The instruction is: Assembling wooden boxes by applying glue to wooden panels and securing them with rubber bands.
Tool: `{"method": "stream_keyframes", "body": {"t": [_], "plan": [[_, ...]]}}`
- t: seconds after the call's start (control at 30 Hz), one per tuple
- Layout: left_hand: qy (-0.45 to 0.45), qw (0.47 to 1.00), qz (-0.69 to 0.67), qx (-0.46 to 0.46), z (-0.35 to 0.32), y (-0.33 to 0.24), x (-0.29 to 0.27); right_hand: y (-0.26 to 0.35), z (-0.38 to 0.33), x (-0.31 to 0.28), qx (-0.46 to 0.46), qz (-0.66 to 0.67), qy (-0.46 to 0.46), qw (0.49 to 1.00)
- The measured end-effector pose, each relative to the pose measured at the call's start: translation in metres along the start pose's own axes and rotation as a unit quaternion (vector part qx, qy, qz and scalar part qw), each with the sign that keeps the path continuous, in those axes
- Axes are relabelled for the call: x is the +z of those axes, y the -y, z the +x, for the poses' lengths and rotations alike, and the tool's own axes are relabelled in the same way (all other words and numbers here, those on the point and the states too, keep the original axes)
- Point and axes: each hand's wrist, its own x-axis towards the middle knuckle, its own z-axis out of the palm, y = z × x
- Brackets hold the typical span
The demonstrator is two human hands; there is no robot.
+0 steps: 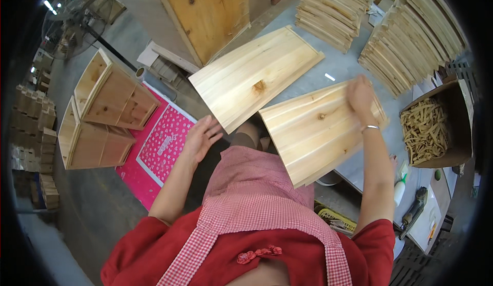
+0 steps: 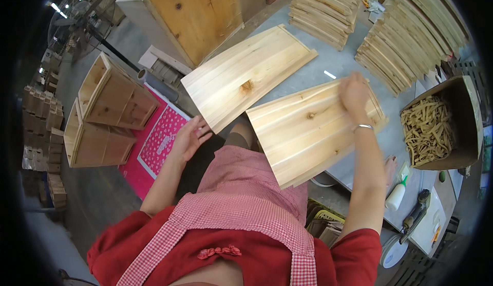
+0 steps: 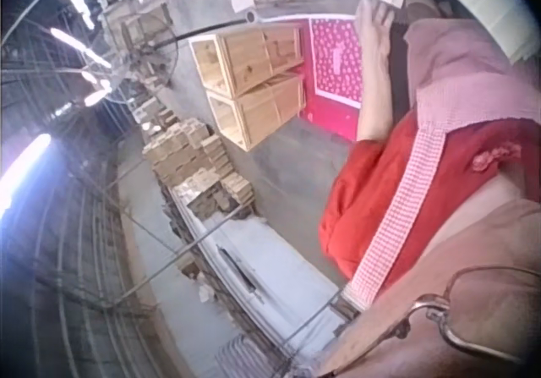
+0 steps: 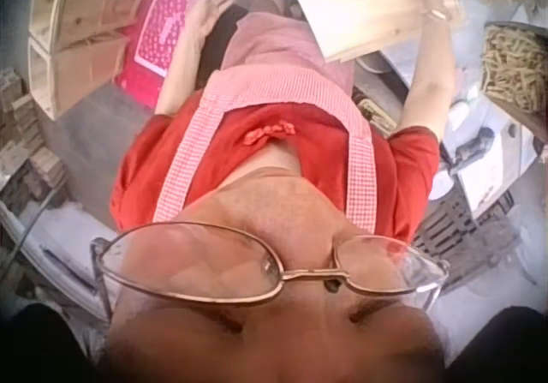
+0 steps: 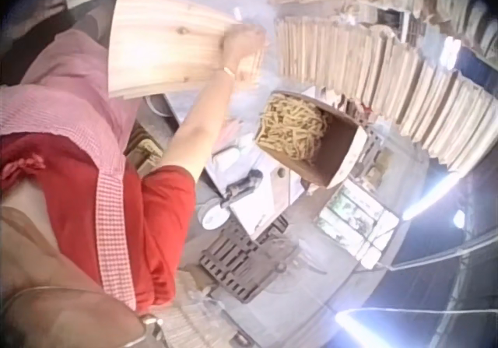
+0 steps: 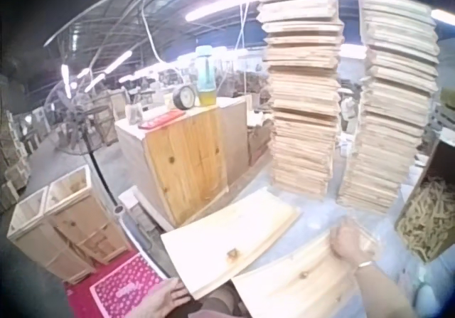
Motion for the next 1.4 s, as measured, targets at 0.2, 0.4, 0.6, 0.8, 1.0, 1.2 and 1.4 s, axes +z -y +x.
{"method": "stream_keyframes", "body": {"t": [0.2,0.4,0.6,0.8,1.0,1.2,1.4], "plan": [[-0.079,0.989,0.119,0.045,0.019,-0.006,0.015,0.12,0.073,0.058,-0.029,0.115,0.066,0.991],[-0.104,0.978,0.17,0.061,0.013,-0.014,0.03,0.157,0.111,0.083,0.052,0.099,0.16,0.981],[-0.099,0.94,0.309,0.109,0.018,-0.016,0.018,0.17,0.13,0.064,0.006,0.142,0.115,0.983],[-0.051,0.974,0.192,0.109,-0.032,-0.049,0.048,0.163,0.124,-0.008,0.034,0.114,0.0,0.993],[0.019,0.984,0.171,0.041,-0.064,-0.005,0.083,0.079,0.03,-0.042,0.109,0.083,-0.024,0.99],[0.072,0.975,0.208,-0.028,-0.063,0.039,0.103,0.006,-0.033,-0.047,0.186,0.056,-0.006,0.981],[0.079,0.975,0.204,-0.044,-0.064,0.06,0.106,-0.01,-0.053,-0.047,0.206,0.056,-0.008,0.977]]}}
